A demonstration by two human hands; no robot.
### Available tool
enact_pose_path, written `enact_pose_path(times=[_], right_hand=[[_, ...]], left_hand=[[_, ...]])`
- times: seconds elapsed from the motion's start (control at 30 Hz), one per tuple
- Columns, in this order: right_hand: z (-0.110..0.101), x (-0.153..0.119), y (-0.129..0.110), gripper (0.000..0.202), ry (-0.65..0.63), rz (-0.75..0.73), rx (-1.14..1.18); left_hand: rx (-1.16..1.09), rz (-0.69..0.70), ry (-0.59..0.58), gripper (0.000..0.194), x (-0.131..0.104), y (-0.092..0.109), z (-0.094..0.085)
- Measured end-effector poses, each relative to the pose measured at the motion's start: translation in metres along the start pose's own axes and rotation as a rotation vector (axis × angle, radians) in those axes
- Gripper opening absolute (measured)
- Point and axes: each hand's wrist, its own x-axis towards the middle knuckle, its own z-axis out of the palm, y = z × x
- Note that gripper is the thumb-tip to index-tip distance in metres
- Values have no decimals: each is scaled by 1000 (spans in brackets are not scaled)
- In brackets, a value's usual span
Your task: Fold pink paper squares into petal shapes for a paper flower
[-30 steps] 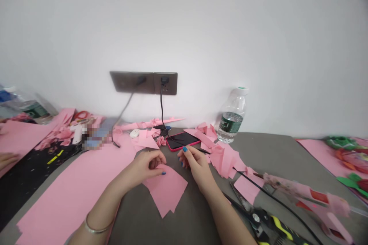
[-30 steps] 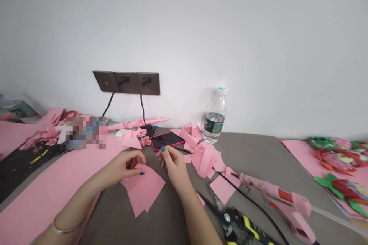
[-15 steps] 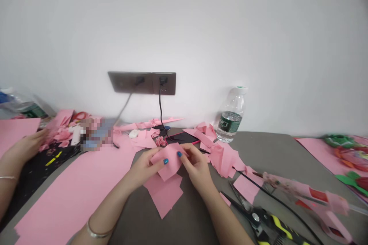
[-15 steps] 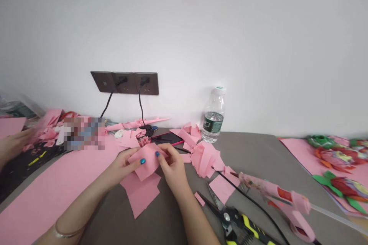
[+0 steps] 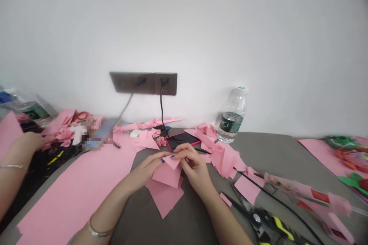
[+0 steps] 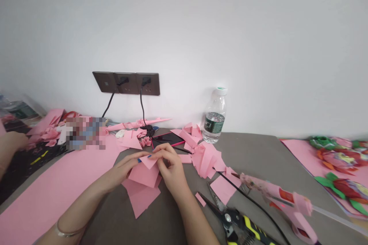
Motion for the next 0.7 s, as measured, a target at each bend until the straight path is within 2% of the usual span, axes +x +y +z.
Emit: enact_pose_path(times=[0.07, 0.13, 0.23, 0.3, 0.4, 0.5, 0.6, 0.7], right_hand=[[-1, 0, 0, 27, 20, 25, 12], [-1, 1, -1, 28, 1, 26, 25], [-1, 1, -3, 30, -61, 10, 26], [-1, 1, -4, 28, -57, 18, 39], [-1, 1, -4, 19, 45, 87, 120], [0, 1, -2, 28, 119, 181, 208], [2, 2, -1, 31, 84, 240, 209], [3, 4, -2, 27, 51, 272, 182]], left_hand=[[-97, -2, -81, 38, 0, -2, 1], [-122, 15, -112, 39, 2, -2, 2], [-2, 40, -76, 35, 3, 1, 3], [39, 49, -93, 31, 4, 3, 4], [0, 54, -86, 30, 5, 6, 5], [-4, 57, -29, 27, 6, 8, 5], [31, 89, 5, 23, 6, 9, 5], [91, 109, -18, 22, 5, 10, 5]])
